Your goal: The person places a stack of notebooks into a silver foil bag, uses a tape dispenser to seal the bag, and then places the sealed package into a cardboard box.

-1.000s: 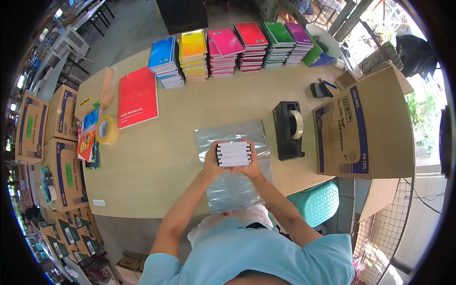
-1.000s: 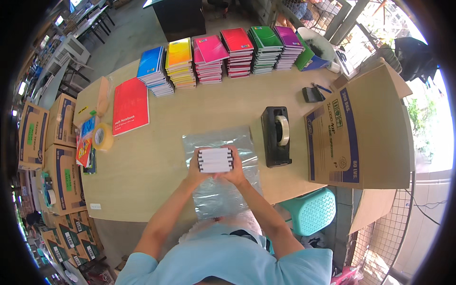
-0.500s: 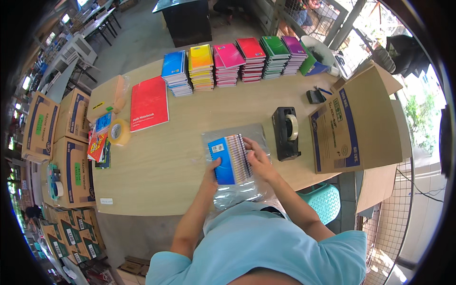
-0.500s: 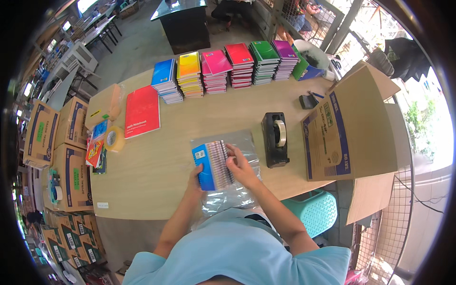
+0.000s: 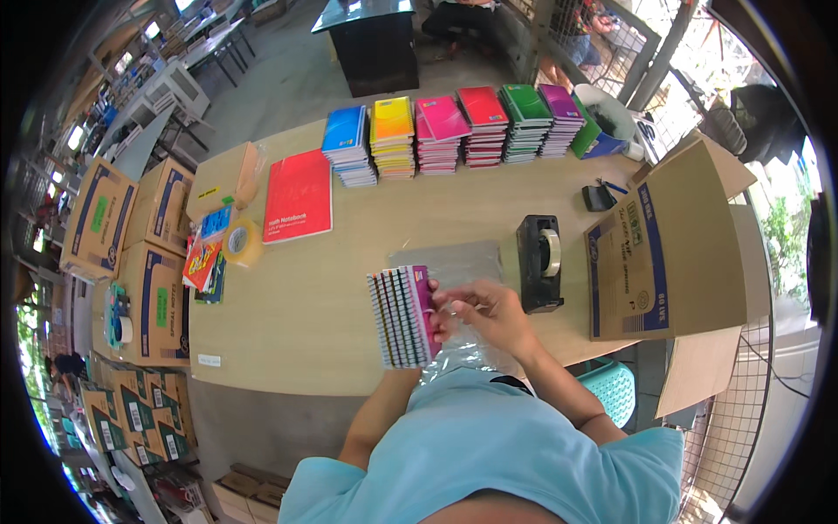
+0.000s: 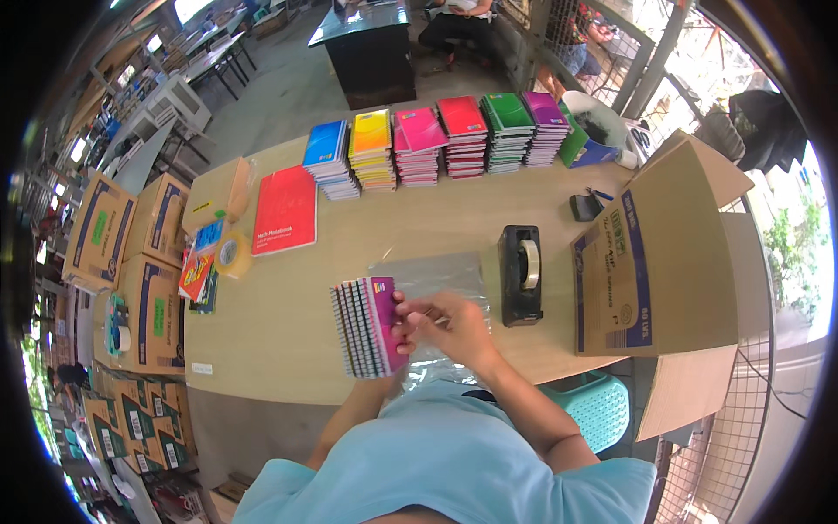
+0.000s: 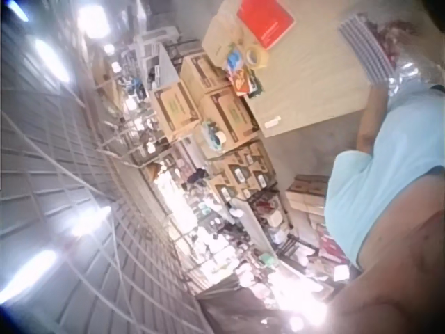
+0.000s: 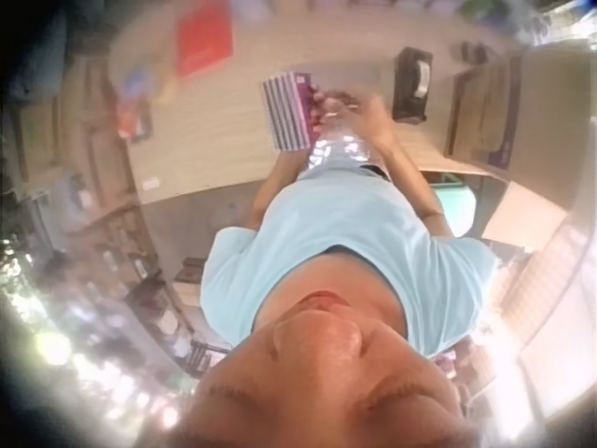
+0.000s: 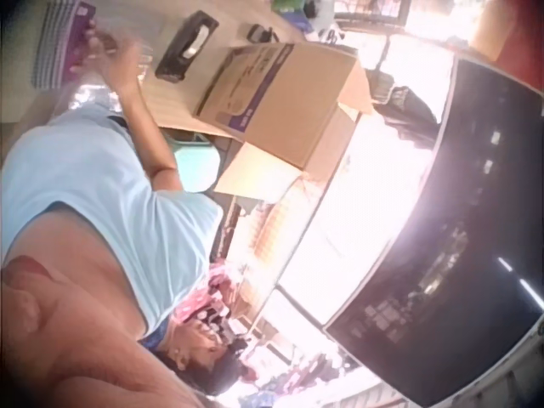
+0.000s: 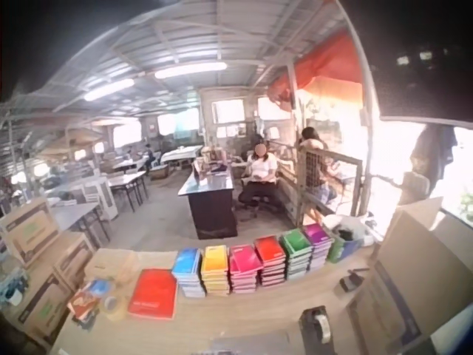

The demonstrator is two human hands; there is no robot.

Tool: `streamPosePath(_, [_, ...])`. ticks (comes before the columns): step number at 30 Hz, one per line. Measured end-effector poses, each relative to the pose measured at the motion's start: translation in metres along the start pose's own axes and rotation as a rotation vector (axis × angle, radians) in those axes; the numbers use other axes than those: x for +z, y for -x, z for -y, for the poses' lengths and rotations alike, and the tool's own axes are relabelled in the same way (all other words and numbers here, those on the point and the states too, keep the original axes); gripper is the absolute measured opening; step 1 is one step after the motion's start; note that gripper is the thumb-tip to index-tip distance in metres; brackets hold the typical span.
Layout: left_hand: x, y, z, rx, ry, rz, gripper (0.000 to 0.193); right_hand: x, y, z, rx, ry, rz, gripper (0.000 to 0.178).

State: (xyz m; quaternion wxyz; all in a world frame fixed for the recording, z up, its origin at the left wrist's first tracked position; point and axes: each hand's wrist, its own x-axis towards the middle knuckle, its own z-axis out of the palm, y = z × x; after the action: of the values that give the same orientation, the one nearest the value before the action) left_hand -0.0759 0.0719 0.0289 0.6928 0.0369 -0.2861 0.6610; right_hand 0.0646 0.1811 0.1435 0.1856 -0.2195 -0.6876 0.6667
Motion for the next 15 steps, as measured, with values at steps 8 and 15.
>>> streamPosePath(8, [-0.011, -0.015, -0.007, 0.32, -0.847, -0.47, 0.087, -0.013, -0.016, -0.006, -0.04, 0.357, -0.189, 0.027])
streamPosePath(15, [-0.067, -0.031, -0.032, 0.37, -0.754, -0.625, 0.078, -0.059, -0.041, -0.008, 0.067, 0.364, -0.125, 0.021])
